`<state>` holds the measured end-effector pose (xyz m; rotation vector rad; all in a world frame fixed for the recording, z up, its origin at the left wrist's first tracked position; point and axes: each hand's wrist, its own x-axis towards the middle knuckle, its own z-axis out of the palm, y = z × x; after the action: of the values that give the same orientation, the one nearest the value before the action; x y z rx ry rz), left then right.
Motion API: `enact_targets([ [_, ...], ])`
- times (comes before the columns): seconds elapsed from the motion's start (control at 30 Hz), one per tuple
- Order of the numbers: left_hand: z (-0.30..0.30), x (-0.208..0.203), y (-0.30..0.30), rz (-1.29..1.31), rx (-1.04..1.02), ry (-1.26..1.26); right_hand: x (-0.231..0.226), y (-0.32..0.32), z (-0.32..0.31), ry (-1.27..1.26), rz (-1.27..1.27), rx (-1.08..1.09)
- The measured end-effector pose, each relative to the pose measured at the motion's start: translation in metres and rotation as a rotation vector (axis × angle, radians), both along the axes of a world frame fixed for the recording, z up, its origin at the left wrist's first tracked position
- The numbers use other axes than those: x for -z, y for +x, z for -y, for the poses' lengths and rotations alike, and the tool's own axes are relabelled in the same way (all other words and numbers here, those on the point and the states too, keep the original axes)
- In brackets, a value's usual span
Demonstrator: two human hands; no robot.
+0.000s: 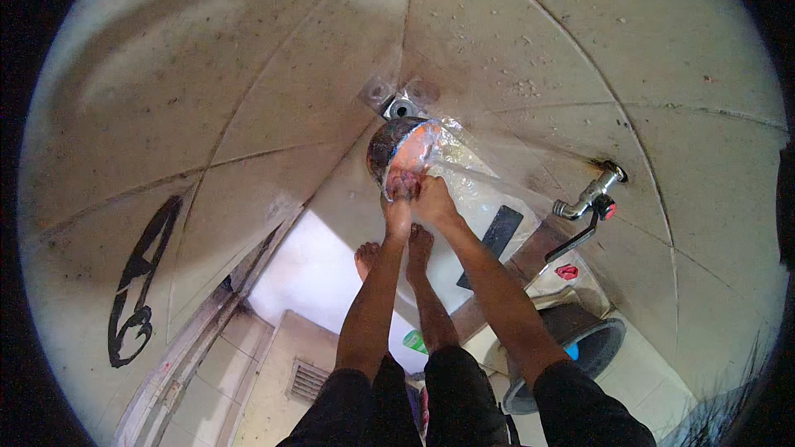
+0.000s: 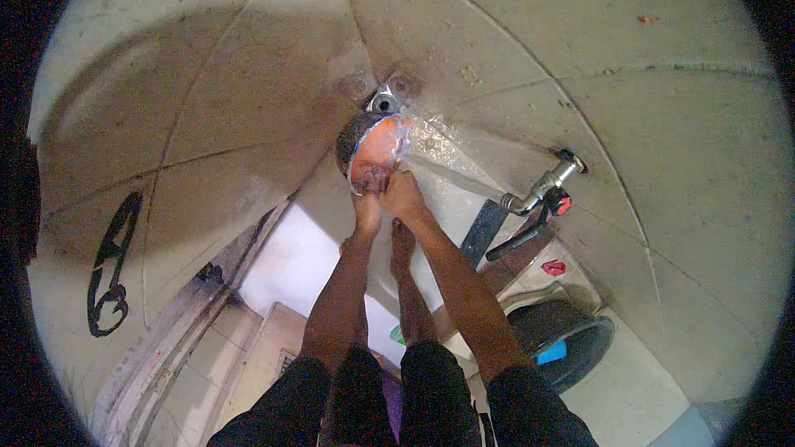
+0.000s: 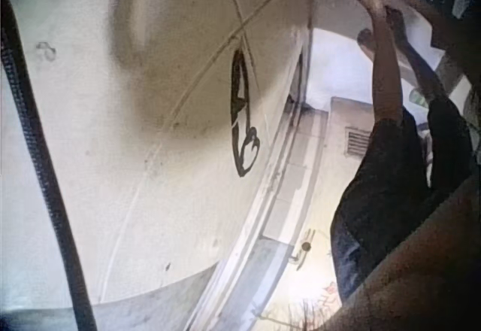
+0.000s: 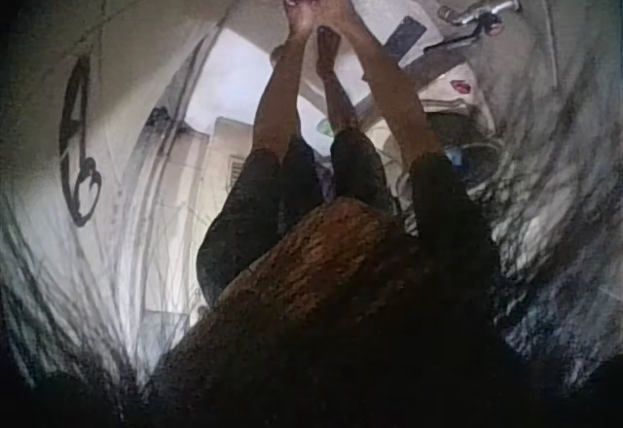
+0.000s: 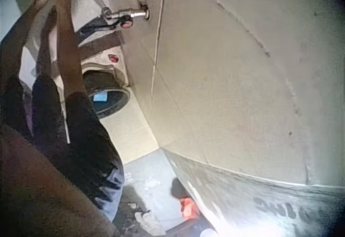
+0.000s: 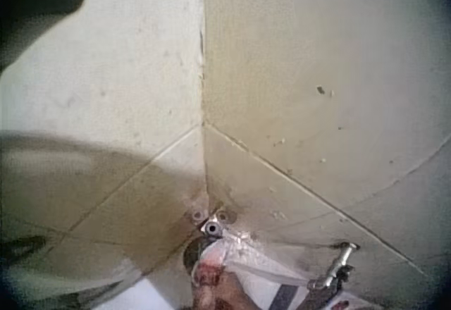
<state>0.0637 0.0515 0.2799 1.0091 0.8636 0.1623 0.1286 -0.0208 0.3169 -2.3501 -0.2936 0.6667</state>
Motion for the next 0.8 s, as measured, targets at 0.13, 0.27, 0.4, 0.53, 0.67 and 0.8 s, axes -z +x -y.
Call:
enact_targets([
  [0.13, -0.003, 0.017, -0.007, -0.081, -0.057, 0.141, 0.001, 0.005, -0.008, 0.004, -0.083, 0.010],
  [0.27, -0.019, -0.004, 0.001, -0.055, -0.008, 0.053, -0.002, -0.004, -0.007, 0.058, 0.106, -0.074],
  [0.4, -0.005, -0.030, 0.007, 0.033, -0.096, -0.048, 0.008, 0.010, 0.002, -0.099, -0.006, -0.020],
  [0.53, -0.023, 0.001, -0.006, -0.046, -0.078, -0.114, 0.011, -0.019, -0.008, 0.200, 0.353, 0.031],
  [0.67, -0.014, -0.020, 0.012, -0.006, -0.217, -0.082, 0.004, 0.002, -0.004, 0.069, 0.157, 0.057],
  [0.8, -0.023, -0.003, -0.001, 0.090, -0.123, -0.165, 0.004, -0.015, -0.014, 0.160, 0.147, 0.039],
])
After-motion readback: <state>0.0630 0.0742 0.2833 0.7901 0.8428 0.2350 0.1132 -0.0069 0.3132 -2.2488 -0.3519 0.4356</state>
